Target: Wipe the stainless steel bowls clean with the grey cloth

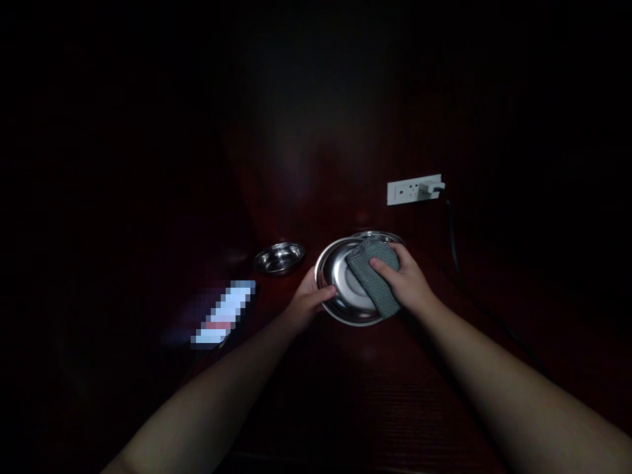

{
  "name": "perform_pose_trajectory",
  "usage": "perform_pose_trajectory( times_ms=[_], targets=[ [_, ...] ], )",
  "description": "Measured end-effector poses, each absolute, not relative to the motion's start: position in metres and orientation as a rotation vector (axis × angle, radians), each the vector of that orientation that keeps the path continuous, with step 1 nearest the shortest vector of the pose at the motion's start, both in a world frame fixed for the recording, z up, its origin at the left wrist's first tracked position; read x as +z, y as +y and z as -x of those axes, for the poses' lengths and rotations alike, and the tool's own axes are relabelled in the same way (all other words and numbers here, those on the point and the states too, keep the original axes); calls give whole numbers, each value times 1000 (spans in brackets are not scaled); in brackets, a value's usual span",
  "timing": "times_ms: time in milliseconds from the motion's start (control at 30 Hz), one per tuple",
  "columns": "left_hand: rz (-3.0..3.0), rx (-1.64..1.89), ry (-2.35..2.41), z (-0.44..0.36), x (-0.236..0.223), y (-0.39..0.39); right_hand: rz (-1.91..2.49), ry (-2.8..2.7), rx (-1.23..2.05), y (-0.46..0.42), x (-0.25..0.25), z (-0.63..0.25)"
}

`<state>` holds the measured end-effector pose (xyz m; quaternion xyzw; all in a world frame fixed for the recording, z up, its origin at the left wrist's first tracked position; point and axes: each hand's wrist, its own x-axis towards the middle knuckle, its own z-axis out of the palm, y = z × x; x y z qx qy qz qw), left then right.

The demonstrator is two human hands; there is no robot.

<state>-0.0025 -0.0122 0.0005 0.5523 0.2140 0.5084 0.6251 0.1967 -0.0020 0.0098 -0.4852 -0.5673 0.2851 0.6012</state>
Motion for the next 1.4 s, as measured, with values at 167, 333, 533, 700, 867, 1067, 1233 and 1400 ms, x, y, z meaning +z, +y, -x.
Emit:
perform_pose_trajectory(
  times_ms=[167, 333, 533, 700, 867, 1067, 1233, 1400],
  targets=[
    [-1257, 1156, 516, 2, 4, -14, 1126, -1328, 647, -2, 9, -198],
    [-1247, 1165, 536, 2, 5, -14, 1134, -1340, 647, -1, 8, -199],
    [-1248, 1159, 547, 3, 6, -13, 1125, -1347, 655, -3, 10, -198],
    [-1233, 1162, 564, 3, 5, -12, 1112, -1363, 636, -3, 9, -198],
    [-1232, 1162, 565, 3, 5, -11, 1104, -1388, 625, -2, 8, -199],
    [-1221, 1151, 559, 2, 5, -12, 1114, -1385, 644, -1, 7, -200],
    [-1205, 1150, 583, 2, 4, -11, 1118, -1406, 638, -1, 7, -201],
    [-1217, 1146, 565, 2, 2, -9, 1123, -1410, 626, -3, 10, -199]
  ],
)
